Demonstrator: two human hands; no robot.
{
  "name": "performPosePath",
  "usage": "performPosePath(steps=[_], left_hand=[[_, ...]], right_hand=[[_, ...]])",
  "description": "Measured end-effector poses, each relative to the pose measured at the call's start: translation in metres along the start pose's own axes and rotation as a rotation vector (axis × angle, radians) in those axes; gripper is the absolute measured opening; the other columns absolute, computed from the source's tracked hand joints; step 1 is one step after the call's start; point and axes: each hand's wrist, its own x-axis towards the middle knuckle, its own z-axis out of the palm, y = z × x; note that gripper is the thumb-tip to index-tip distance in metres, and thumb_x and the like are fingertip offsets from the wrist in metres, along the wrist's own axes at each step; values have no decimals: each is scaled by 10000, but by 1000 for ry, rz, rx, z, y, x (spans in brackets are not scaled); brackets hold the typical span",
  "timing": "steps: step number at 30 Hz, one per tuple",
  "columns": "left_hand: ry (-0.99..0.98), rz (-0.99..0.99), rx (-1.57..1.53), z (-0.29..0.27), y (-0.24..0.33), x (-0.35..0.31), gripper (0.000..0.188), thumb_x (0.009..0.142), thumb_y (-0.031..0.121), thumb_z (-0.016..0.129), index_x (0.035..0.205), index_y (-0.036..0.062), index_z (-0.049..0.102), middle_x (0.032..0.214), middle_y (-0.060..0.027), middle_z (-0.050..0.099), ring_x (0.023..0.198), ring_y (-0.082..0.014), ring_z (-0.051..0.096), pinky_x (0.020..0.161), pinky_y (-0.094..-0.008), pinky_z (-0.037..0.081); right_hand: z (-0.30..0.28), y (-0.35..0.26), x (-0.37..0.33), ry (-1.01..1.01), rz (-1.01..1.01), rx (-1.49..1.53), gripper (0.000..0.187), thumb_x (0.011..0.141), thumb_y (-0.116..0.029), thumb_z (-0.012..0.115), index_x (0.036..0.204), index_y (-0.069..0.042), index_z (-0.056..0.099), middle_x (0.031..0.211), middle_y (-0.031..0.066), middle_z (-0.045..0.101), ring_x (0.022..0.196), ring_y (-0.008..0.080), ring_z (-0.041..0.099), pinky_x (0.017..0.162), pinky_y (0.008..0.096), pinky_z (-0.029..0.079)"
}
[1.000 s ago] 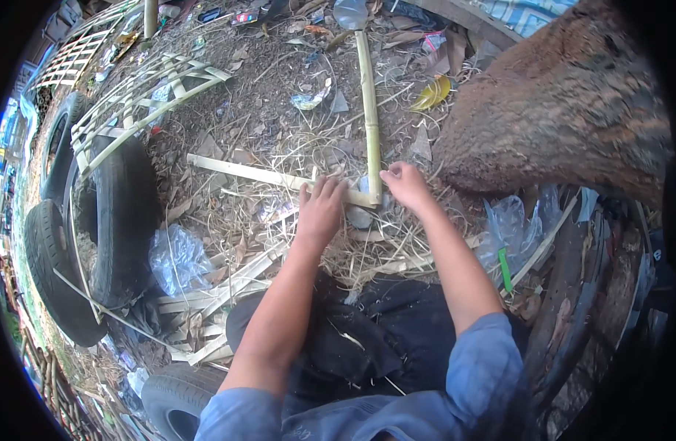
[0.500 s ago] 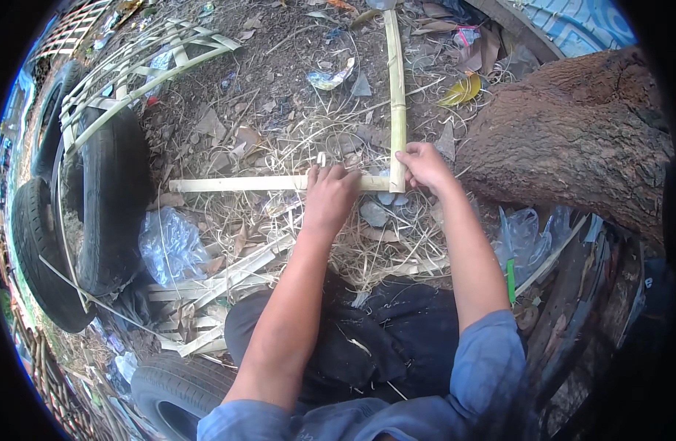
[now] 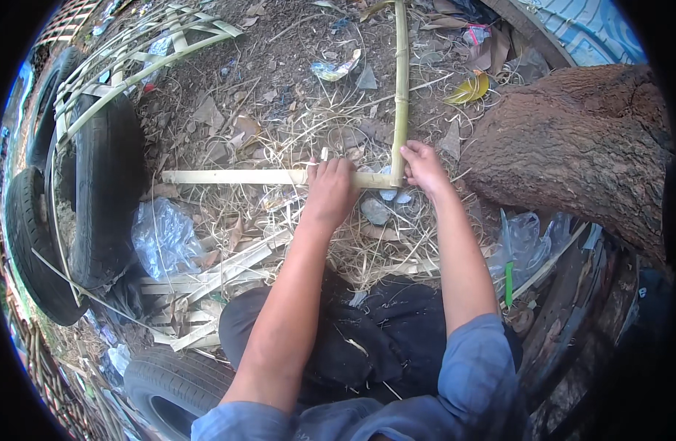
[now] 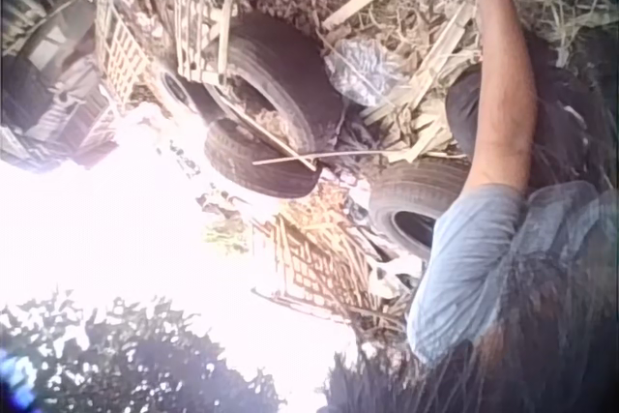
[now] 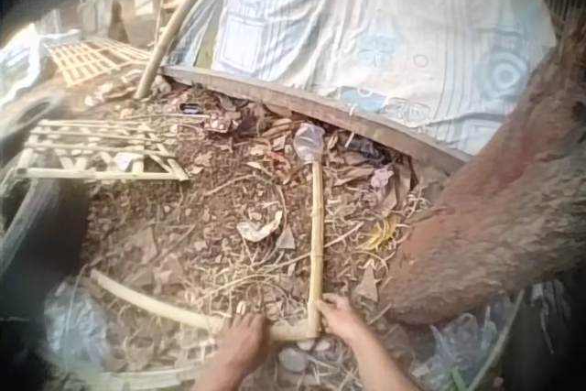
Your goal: The person assembles a lattice frame by aligning thin wooden slats and securing them with small nails using a wooden mallet.
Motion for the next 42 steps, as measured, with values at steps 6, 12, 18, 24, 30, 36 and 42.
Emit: performPosePath(steps=[6,12,18,24,30,36,42], left_hand=[[-62,-25,52,-8,8,-1,420,822,295,743,1129,82,550,1119,-109,593,1154,-321,537,1081,-487,304],[-110,-62,169,-7,13,-6,570,834,415,727,1252,75,542,1211,-124,585,1140,-317,530,1018,-504,315],[-379,-254,245,-35,33,1,555,839,481,716,1229,106,594,1182,-124,614,1158,-304,514,1001,-515,303],[-373,-331,126,-60,19,5,537,757,511,774,1077,90,681,1079,-118,675,1157,-310,519,1019,-545,284],[-299,-368,207,-45,4,3,602,736,612,744,1036,91,718,1082,-141,676,1171,-338,537,1023,-575,283],[-224,-352,192,-24,-5,-1,669,726,701,686,969,77,703,954,-141,704,1092,-353,595,947,-521,308],[-150,-319,166,-23,0,0,654,752,692,668,973,77,712,934,-154,708,1099,-362,588,968,-548,301]], right_hand=[[5,5,-3,-9,-57,36,268,1005,-182,556,1199,-1,595,740,-3,556,539,62,468,429,229,418],[8,15,6,67,-107,-53,285,975,-190,597,1150,33,633,751,78,649,522,124,572,448,299,459],[6,19,6,151,-326,-245,261,959,-163,605,1113,41,655,814,92,684,669,173,634,639,312,510],[27,-32,-16,-141,20,-28,218,989,-203,573,1163,-78,614,749,-60,546,613,31,476,495,189,354],[42,-33,-3,-122,65,-95,199,999,-261,543,1126,-123,608,751,-63,519,596,36,468,514,205,361],[41,-29,5,-146,97,36,182,1026,-166,473,1168,-69,532,736,-37,447,506,35,377,407,194,258],[33,-30,10,-158,62,15,221,1025,-211,466,1182,-71,533,732,-11,477,550,74,427,437,235,334]])
